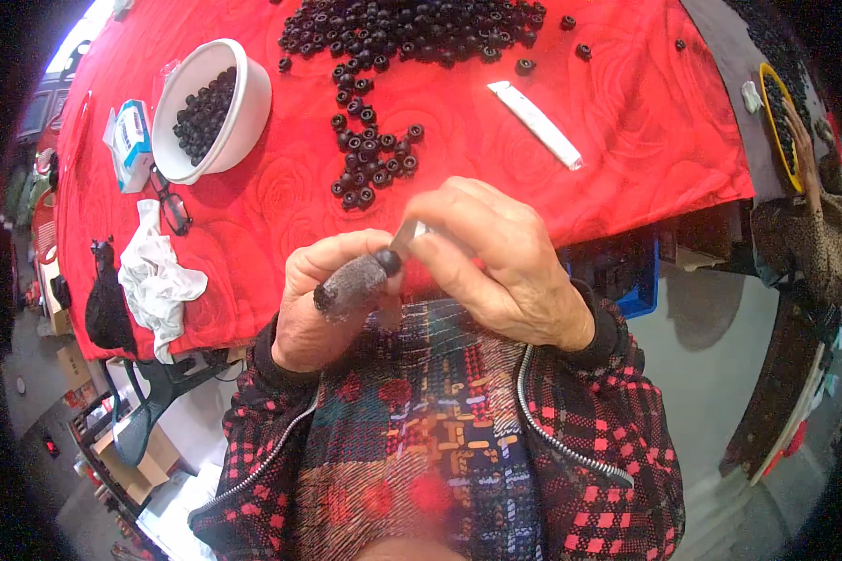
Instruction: The person sits at a table covered with a red cloth and uses a small metal tool to remove pits from black olives. They hold each olive against a finger guard and push the tool through the fruit, discarding the pitted olive into a white bowl. The process is repeated for multiple olives taken from a pile on the table.
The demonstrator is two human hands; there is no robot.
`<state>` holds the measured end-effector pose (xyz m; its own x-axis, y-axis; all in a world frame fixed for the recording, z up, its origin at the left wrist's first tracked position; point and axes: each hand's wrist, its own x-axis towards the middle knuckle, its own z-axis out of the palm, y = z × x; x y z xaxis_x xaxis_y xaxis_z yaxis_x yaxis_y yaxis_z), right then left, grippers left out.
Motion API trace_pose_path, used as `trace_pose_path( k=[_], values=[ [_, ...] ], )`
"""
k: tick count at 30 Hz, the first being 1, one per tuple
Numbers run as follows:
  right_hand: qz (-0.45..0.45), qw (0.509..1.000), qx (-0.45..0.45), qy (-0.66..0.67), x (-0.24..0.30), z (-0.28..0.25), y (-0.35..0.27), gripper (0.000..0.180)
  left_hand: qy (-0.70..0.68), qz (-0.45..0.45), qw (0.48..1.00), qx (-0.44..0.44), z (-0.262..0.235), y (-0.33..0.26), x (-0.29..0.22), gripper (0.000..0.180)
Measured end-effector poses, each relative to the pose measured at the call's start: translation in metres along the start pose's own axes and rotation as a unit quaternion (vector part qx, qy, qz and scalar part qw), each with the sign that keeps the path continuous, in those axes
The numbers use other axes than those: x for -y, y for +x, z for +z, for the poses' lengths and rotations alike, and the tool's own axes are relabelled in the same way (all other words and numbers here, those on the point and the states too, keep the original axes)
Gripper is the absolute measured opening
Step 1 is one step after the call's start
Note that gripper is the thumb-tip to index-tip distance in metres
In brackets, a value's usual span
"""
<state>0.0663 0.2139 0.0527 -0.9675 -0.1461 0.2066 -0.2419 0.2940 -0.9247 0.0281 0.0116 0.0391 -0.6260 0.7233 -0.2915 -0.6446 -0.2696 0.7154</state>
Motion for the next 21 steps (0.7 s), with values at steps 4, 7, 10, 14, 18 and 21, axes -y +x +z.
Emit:
trace_pose_path(
  k=[4,7,10,14,18,21],
  values=[
    [-0.014,1.000,0.018,-0.016,-0.004,-0.001,0.002,0.016,-0.015,-0.008,1.000,0.001,-0.001,0.001,0.000,0.025],
    [-0.012,1.000,0.024,-0.010,-0.007,-0.002,0.003,0.016,-0.007,-0.004,1.000,0.002,-0.003,0.003,0.002,0.025],
    [-0.013,1.000,0.024,-0.004,-0.010,0.000,0.002,0.016,-0.010,-0.003,1.000,0.000,-0.006,0.003,0.006,0.026],
    [-0.015,0.999,0.027,-0.010,-0.009,-0.002,0.004,0.013,-0.022,-0.010,1.000,0.003,-0.008,0.003,0.007,0.027],
    [-0.019,0.999,0.035,-0.006,-0.010,-0.002,0.003,0.015,-0.004,-0.011,1.000,0.006,-0.009,0.003,0.007,0.027],
    [-0.028,0.999,0.036,0.003,-0.013,-0.001,0.003,0.014,-0.006,-0.017,1.000,0.012,-0.010,0.003,0.005,0.027]
  ],
)
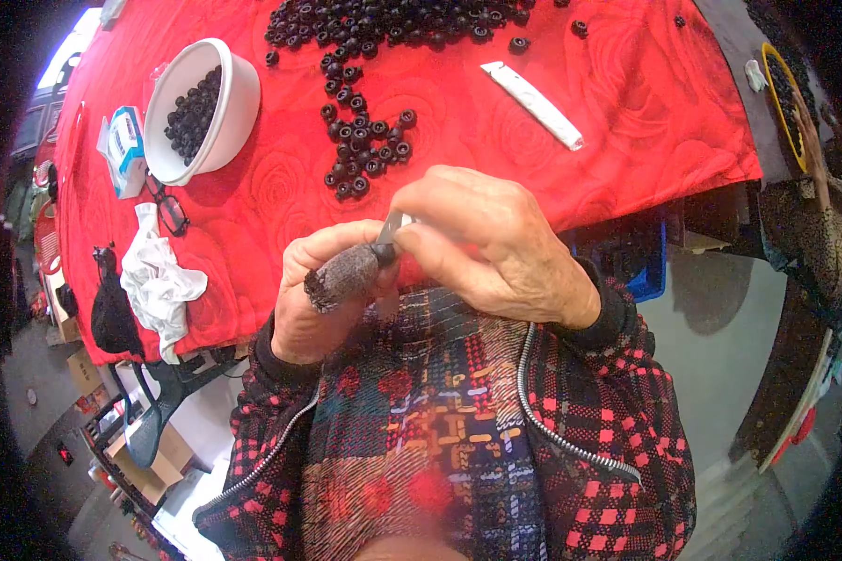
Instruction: The person sits at a table covered with a red cloth and uses a small metal tool to remove pits from black olives. They hold each olive against a finger guard and push the tool through the fruit, discarding the pitted olive into a white bowl. The process is repeated for multiple olives taken from a pile on the table.
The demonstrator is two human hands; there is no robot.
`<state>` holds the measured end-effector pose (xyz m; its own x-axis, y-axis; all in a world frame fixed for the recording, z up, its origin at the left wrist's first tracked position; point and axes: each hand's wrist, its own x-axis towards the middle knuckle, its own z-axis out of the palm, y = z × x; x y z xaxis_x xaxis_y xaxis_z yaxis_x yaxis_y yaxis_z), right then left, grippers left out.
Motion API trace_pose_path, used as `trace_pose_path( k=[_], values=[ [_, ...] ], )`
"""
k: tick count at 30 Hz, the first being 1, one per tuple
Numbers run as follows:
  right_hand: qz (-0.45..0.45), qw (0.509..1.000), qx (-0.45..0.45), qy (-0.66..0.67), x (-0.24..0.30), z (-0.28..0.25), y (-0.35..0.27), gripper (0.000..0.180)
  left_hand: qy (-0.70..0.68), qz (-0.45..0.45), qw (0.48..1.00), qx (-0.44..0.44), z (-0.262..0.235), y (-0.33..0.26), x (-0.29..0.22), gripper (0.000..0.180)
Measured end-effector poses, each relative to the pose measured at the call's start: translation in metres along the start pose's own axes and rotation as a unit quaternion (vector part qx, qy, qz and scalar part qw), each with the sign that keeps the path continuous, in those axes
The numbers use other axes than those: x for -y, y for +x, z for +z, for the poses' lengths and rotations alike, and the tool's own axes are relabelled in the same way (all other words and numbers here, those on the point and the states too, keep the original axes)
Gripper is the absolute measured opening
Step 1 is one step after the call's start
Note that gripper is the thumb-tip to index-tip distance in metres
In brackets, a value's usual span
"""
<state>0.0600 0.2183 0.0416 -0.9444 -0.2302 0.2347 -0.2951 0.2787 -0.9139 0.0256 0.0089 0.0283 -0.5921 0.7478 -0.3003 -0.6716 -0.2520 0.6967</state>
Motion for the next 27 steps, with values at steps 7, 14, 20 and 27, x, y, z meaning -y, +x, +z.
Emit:
trace_pose_path(
  k=[7,14,20,27],
  values=[
    [-0.001,0.999,0.011,0.030,-0.005,0.002,0.000,0.015,0.010,-0.001,1.000,0.005,-0.004,-0.001,0.003,0.028],
    [-0.003,0.998,0.050,0.034,-0.007,-0.003,0.003,0.014,-0.036,-0.015,0.999,0.001,-0.003,0.003,0.008,0.030],
    [-0.024,0.997,0.065,0.028,-0.014,-0.003,0.005,0.012,-0.040,-0.056,0.997,-0.025,-0.003,0.002,0.006,0.029],
    [-0.028,0.995,0.090,0.016,-0.015,-0.004,0.010,0.011,-0.010,-0.061,0.998,-0.029,-0.007,0.001,0.005,0.030]
  ],
)
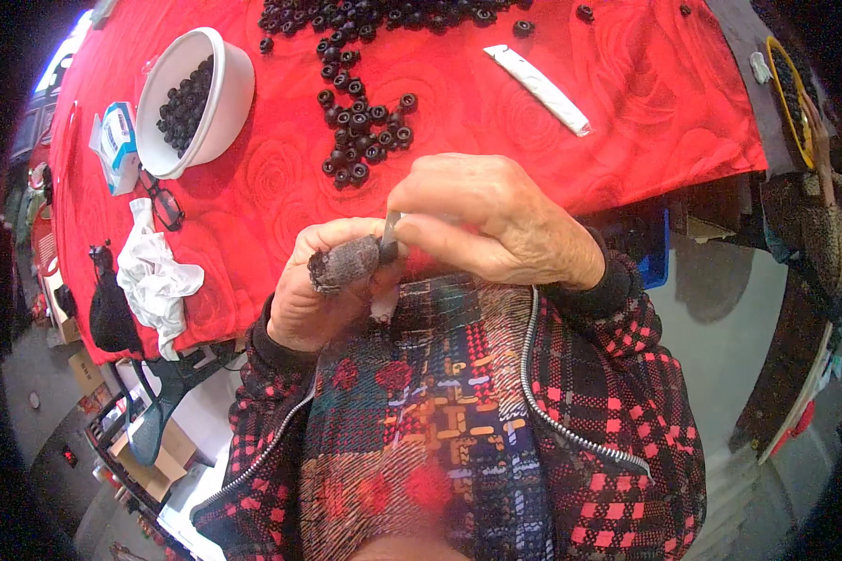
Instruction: The person sits at a table covered with a red cloth and uses a small metal tool to remove pits from black olives. They hold each olive against a finger guard and push the tool through the fruit, discarding the pitted olive into a white bowl. The process is repeated for multiple olives taken from a pile on the table.
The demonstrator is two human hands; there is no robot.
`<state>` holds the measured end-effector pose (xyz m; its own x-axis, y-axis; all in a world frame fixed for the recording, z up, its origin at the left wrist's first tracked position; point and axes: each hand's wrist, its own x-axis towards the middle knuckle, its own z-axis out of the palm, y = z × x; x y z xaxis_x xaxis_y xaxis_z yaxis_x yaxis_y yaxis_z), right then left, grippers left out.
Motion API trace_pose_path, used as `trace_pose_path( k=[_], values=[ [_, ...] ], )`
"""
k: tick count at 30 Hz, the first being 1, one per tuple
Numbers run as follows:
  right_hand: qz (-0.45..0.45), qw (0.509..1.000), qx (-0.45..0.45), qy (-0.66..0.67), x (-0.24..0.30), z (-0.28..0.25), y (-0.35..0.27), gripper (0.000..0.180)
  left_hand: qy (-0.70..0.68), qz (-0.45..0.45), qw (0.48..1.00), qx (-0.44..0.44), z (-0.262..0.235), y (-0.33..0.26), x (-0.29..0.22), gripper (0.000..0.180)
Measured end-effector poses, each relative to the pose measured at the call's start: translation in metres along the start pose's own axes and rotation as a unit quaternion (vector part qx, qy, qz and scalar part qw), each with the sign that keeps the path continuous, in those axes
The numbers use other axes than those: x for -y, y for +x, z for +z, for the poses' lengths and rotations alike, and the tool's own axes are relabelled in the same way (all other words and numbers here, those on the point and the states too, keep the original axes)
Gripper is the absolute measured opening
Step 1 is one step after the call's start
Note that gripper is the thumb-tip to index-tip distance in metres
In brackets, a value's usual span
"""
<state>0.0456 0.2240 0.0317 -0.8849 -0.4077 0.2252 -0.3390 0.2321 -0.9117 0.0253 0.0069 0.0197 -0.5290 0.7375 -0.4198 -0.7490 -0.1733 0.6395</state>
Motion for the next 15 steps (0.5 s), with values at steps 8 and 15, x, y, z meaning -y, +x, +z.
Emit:
trace_pose_path(
  k=[8,15],
  values=[
    [0.003,1.000,-0.002,0.020,-0.004,0.000,0.002,0.010,-0.074,-0.042,0.996,0.038,-0.003,0.005,-0.005,0.032],
    [-0.004,1.000,-0.006,0.022,-0.007,0.001,0.004,0.010,-0.113,-0.081,0.989,0.058,-0.011,0.006,-0.003,0.031]
  ],
)
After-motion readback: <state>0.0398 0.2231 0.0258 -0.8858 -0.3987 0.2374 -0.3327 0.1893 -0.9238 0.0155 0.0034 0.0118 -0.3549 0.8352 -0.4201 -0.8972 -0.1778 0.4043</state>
